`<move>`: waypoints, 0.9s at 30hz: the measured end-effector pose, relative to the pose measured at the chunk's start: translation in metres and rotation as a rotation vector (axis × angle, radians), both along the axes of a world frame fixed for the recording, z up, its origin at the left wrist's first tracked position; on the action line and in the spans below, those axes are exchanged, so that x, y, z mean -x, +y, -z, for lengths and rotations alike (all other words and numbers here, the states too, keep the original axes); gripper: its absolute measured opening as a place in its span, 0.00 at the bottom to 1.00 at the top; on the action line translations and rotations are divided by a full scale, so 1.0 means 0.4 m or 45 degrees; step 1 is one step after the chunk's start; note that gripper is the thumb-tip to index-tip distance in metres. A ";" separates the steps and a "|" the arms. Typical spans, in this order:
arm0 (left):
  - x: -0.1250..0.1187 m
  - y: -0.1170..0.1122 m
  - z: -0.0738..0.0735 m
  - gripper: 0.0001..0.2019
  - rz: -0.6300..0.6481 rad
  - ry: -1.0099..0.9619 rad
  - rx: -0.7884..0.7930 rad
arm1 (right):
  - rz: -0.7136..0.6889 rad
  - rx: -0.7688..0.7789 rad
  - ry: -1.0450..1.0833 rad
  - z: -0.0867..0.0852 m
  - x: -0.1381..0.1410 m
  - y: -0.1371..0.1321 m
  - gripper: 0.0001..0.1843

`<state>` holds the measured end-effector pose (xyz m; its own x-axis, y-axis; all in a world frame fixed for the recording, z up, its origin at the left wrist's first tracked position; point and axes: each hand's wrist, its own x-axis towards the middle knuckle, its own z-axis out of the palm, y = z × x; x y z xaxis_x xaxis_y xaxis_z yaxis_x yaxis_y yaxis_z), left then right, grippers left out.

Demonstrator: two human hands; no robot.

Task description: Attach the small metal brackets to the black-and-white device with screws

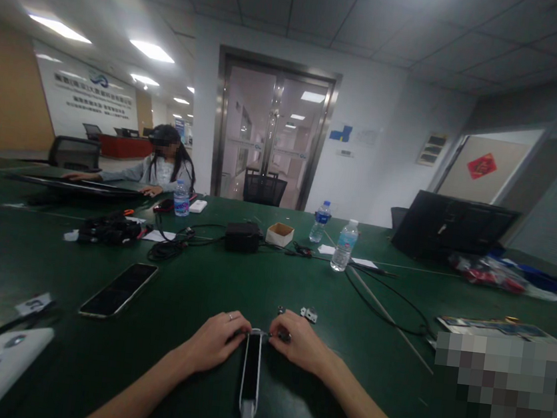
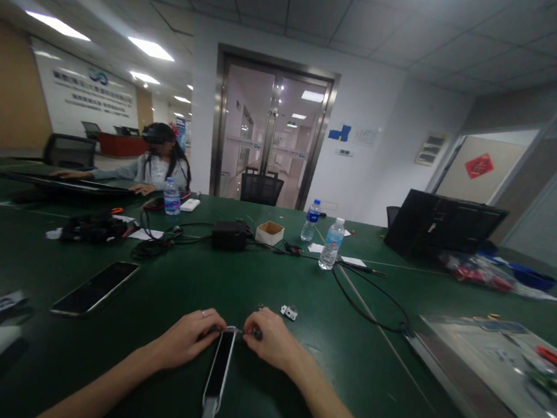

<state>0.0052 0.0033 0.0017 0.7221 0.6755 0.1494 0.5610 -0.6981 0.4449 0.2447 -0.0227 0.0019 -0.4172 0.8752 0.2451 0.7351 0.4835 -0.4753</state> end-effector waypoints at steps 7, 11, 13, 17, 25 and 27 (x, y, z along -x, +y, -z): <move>0.001 0.000 -0.002 0.10 -0.003 0.002 0.036 | -0.025 0.010 -0.026 0.002 -0.004 0.001 0.05; 0.001 0.000 -0.001 0.10 0.005 -0.014 0.035 | -0.046 -0.015 -0.006 0.010 -0.002 0.002 0.04; 0.001 0.000 -0.001 0.10 0.007 -0.015 0.031 | -0.058 -0.027 -0.009 0.016 0.002 0.003 0.04; 0.000 0.000 -0.001 0.10 0.003 -0.004 0.020 | -0.076 -0.081 0.004 0.028 0.011 0.008 0.05; 0.000 0.005 0.006 0.11 0.002 -0.016 0.009 | -0.089 -0.179 -0.152 -0.027 -0.017 -0.006 0.12; 0.002 0.008 0.012 0.10 0.011 -0.032 0.008 | -0.019 -0.225 -0.196 -0.050 -0.043 -0.006 0.13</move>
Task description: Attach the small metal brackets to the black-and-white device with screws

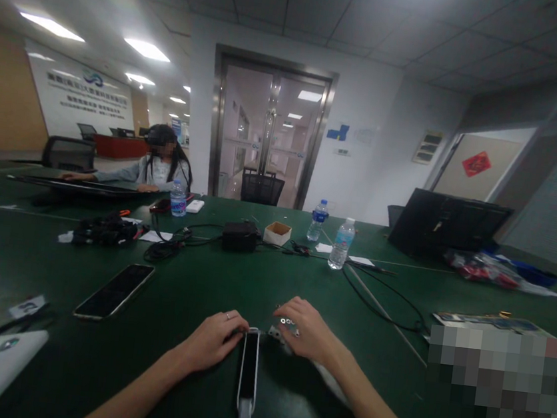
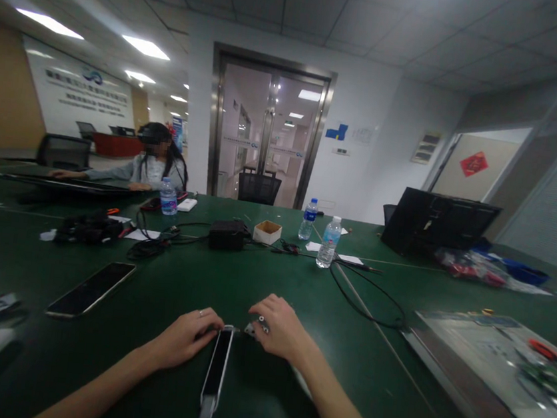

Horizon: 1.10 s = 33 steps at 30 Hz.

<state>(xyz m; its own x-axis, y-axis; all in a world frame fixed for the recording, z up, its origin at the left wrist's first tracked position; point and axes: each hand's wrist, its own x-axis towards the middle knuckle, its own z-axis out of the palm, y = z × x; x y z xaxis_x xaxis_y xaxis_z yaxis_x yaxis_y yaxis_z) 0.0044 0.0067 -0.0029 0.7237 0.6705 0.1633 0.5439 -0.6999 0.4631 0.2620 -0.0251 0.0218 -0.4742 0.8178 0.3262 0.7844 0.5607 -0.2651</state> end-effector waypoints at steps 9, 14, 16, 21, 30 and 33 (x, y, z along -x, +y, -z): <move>0.000 -0.004 -0.009 0.11 -0.020 0.042 0.052 | 0.193 0.240 -0.161 -0.015 -0.088 0.017 0.09; 0.000 -0.004 -0.007 0.11 -0.004 0.030 0.028 | 0.185 0.311 -0.169 0.008 -0.065 0.019 0.07; 0.000 -0.004 -0.006 0.11 -0.006 0.029 0.026 | 0.198 0.332 -0.170 0.017 -0.056 0.023 0.07; -0.002 -0.007 -0.011 0.10 -0.012 0.034 0.014 | 0.250 0.397 -0.139 0.030 -0.046 0.029 0.06; -0.006 -0.010 -0.016 0.11 -0.019 0.057 0.003 | 0.245 0.364 -0.113 0.024 -0.043 0.023 0.07; -0.005 -0.012 -0.019 0.11 -0.025 0.068 0.024 | 0.233 0.372 -0.121 0.027 -0.044 0.024 0.07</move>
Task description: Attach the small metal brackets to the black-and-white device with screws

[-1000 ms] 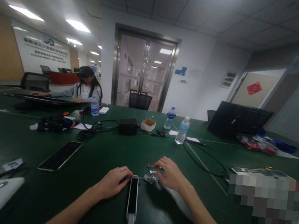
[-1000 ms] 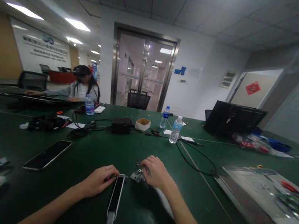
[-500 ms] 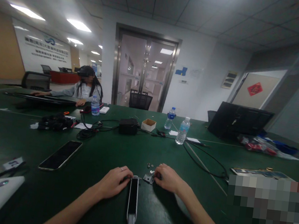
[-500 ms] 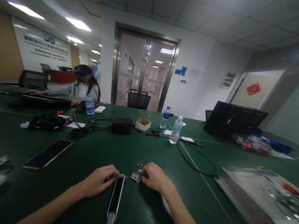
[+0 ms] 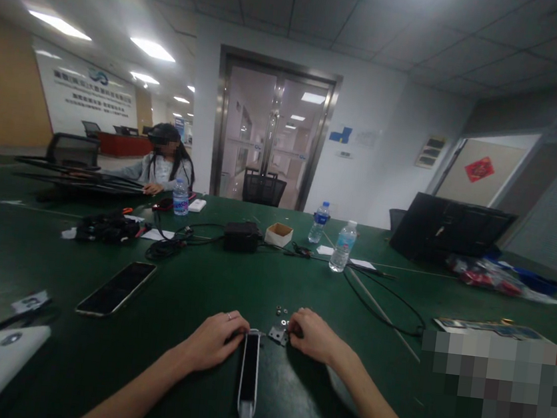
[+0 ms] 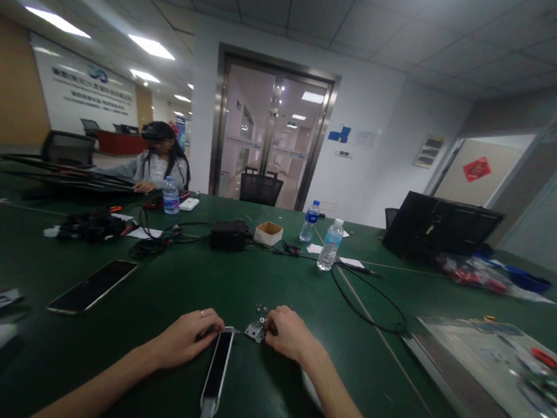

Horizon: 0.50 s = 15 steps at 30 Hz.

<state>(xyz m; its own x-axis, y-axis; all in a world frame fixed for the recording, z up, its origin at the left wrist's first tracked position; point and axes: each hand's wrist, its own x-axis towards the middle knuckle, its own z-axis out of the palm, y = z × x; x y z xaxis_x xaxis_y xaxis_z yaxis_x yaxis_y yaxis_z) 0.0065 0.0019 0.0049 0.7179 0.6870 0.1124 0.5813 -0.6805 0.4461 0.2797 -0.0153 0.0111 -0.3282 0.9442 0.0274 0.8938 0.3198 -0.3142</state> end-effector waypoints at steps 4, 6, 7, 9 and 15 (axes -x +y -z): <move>0.000 0.000 0.000 0.10 0.000 -0.005 -0.005 | 0.030 0.001 -0.010 0.007 0.002 0.002 0.06; 0.000 0.002 0.004 0.10 0.005 -0.012 -0.021 | 0.053 0.013 -0.019 0.008 0.004 0.001 0.05; 0.001 0.003 0.006 0.10 0.009 -0.015 -0.025 | 0.058 0.023 -0.020 0.007 0.006 0.000 0.05; 0.002 0.005 0.010 0.10 0.014 -0.015 -0.029 | 0.059 0.044 -0.019 0.003 0.007 -0.003 0.05; 0.001 0.003 0.005 0.11 0.005 -0.007 -0.018 | 0.029 0.032 0.000 0.003 0.001 -0.002 0.06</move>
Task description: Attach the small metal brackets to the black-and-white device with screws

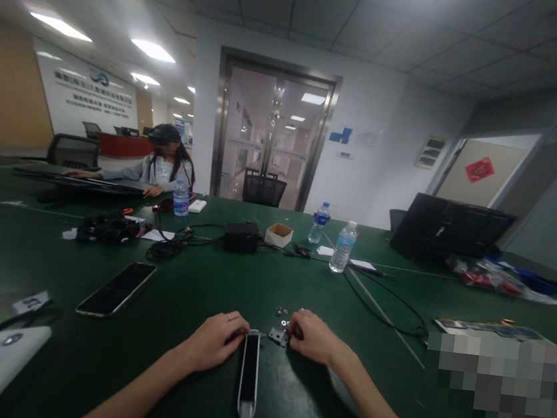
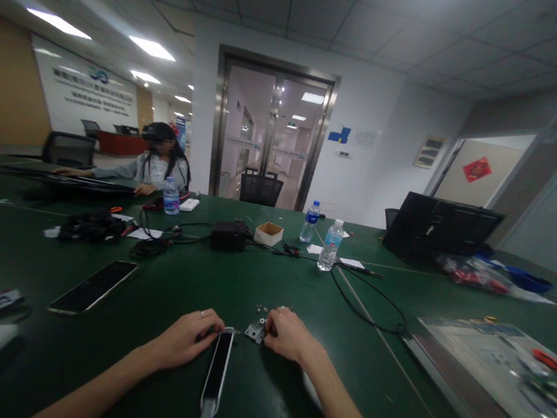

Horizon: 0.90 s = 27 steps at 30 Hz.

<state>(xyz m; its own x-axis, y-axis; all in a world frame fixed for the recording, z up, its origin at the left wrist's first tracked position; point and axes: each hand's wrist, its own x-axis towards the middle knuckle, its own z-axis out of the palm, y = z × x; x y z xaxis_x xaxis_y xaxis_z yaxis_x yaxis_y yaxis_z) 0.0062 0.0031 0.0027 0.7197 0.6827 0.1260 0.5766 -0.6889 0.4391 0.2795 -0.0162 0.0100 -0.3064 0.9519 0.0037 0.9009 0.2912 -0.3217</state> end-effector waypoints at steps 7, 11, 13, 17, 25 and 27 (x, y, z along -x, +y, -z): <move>-0.004 -0.007 -0.011 0.10 -0.009 -0.008 -0.003 | 0.041 0.041 -0.039 -0.015 0.013 -0.005 0.06; -0.001 -0.004 -0.005 0.10 -0.004 -0.010 0.013 | 0.052 0.036 -0.011 -0.018 0.010 -0.009 0.04; -0.001 -0.003 -0.002 0.10 -0.003 -0.009 0.004 | 0.035 -0.012 0.024 -0.015 0.007 -0.008 0.03; -0.001 -0.004 -0.002 0.10 0.000 -0.007 -0.011 | -0.016 -0.164 0.144 -0.011 0.025 -0.012 0.01; -0.004 -0.011 -0.013 0.10 -0.015 0.014 -0.007 | -0.240 -0.264 0.296 0.012 0.095 -0.030 0.05; -0.003 -0.012 -0.014 0.10 -0.024 0.023 0.000 | -0.263 -0.257 0.308 0.016 0.099 -0.031 0.04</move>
<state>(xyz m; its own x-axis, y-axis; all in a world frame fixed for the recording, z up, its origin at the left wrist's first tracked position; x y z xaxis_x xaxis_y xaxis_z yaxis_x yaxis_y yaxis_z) 0.0075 -0.0016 0.0084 0.7091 0.6961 0.1127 0.5974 -0.6779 0.4285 0.2400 -0.0286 0.0035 -0.4593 0.8427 0.2810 0.7215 0.5384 -0.4353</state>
